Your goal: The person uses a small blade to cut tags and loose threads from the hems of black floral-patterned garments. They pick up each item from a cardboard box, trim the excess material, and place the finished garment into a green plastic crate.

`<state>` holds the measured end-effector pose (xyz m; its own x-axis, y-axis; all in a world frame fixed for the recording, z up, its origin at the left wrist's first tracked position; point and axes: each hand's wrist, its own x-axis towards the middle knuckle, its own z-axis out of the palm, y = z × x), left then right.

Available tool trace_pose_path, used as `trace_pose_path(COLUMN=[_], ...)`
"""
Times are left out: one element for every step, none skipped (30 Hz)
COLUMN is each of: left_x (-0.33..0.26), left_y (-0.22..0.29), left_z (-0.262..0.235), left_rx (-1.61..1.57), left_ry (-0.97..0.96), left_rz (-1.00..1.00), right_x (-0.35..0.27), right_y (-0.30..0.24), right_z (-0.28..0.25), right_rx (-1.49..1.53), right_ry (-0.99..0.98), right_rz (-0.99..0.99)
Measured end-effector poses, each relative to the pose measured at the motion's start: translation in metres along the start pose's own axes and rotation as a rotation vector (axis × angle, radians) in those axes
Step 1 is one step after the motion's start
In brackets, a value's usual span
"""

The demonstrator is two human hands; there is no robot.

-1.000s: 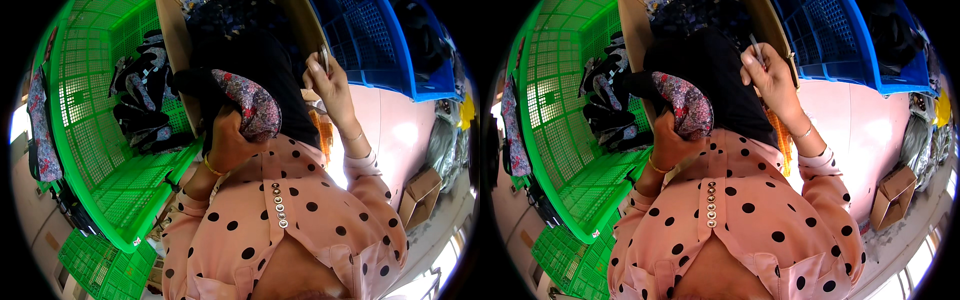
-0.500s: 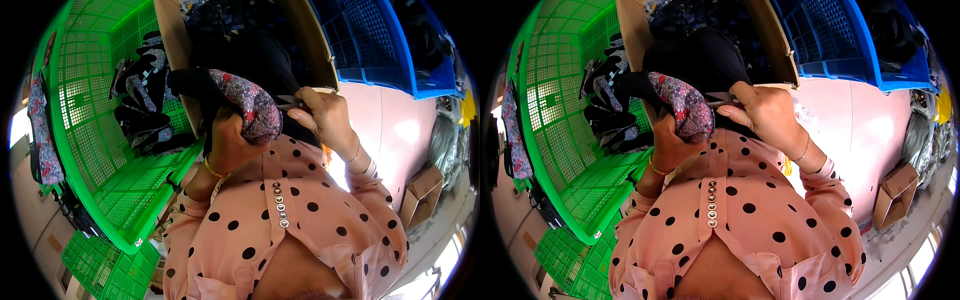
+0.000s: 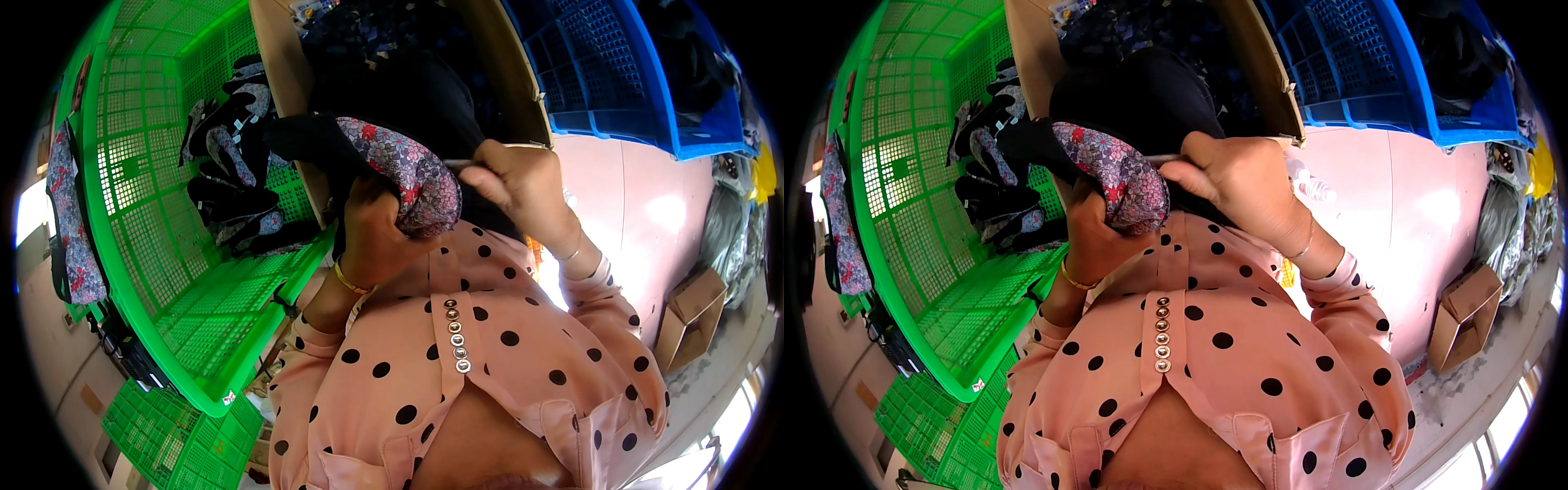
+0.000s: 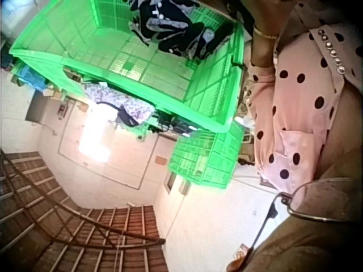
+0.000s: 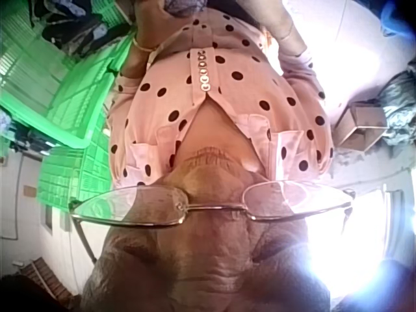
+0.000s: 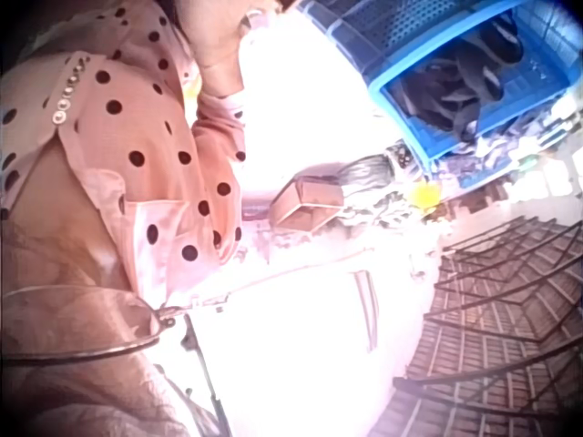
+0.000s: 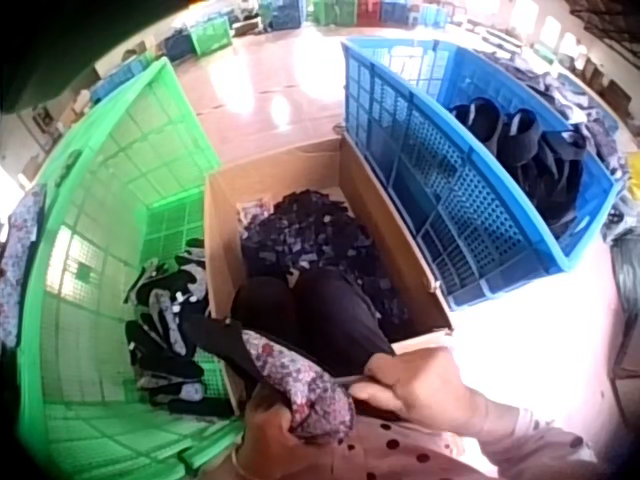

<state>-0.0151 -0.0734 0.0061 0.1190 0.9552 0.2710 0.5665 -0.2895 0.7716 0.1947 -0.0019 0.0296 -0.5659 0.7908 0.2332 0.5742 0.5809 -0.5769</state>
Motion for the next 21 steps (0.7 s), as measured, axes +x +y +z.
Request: trace_pose_path(left_x=[-0.001,-0.002,-0.001,0.001,0.002,0.002,0.001,0.006,0.008,0.010,0.015,0.022,0.024,0.036,0.037,0.027,0.025,0.030,0.017,0.013,0.006], left_y=[0.000,0.000,0.000,0.001,0.002,0.003,0.005,0.007,0.009,0.014,0.019,0.025,0.032,0.039,0.043,0.040,0.045,0.047,0.039,0.034,0.019], left_z=[-0.001,-0.002,-0.003,-0.005,-0.006,-0.010,-0.016,-0.020,-0.025,-0.031,-0.033,-0.028,-0.027,-0.034,-0.039,-0.034,-0.032,-0.032,-0.027,-0.028,-0.021], left_rx=[0.014,0.026,0.033,0.040,0.048,0.055,0.062,0.008,-0.036,-0.134,-0.229,-0.375,-0.527,-0.527,-0.823,-0.756,-0.804,-0.782,-0.769,-0.696,-0.732], left_ry=[-0.003,-0.009,-0.025,-0.041,-0.057,-0.186,-0.316,-0.414,-0.518,-0.603,-0.686,-0.727,-0.775,-0.903,-0.914,-0.827,-0.751,-0.779,-0.773,-0.821,-0.876], left_rz=[-0.003,-0.003,0.008,0.020,0.030,-0.069,-0.165,-0.213,-0.275,-0.294,-0.293,-0.273,-0.267,-0.222,-0.429,-0.430,-0.447,-0.443,-0.514,-0.457,-0.534], right_x=[0.000,-0.001,-0.001,0.000,0.001,0.002,0.001,0.002,0.005,0.004,0.004,0.009,0.011,0.011,0.012,0.010,0.009,0.007,0.006,0.003,-0.004], right_y=[0.002,0.004,0.005,0.004,0.003,0.000,-0.004,-0.008,-0.014,-0.016,-0.016,-0.021,-0.029,-0.031,-0.032,-0.027,-0.021,-0.020,-0.021,-0.022,-0.018], right_z=[-0.003,-0.007,-0.009,-0.008,-0.006,-0.005,-0.004,-0.011,-0.017,-0.017,-0.019,-0.022,-0.024,-0.026,-0.025,-0.020,-0.015,-0.016,-0.016,-0.014,-0.015], right_rx=[0.232,0.464,0.695,0.696,0.658,0.619,0.579,0.491,0.311,0.255,0.182,0.217,0.248,0.290,0.325,0.345,0.371,0.365,0.364,0.396,0.433], right_ry=[-0.009,-0.016,-0.023,0.061,0.098,0.136,0.176,0.122,0.109,0.101,0.103,0.128,0.153,0.041,-0.072,-0.142,-0.216,-0.298,-0.389,-0.448,-0.499], right_rz=[0.161,0.325,0.488,0.447,0.381,0.316,0.252,0.235,0.151,0.025,-0.106,-0.184,-0.260,-0.281,-0.301,-0.273,-0.244,-0.203,-0.161,-0.121,-0.065])
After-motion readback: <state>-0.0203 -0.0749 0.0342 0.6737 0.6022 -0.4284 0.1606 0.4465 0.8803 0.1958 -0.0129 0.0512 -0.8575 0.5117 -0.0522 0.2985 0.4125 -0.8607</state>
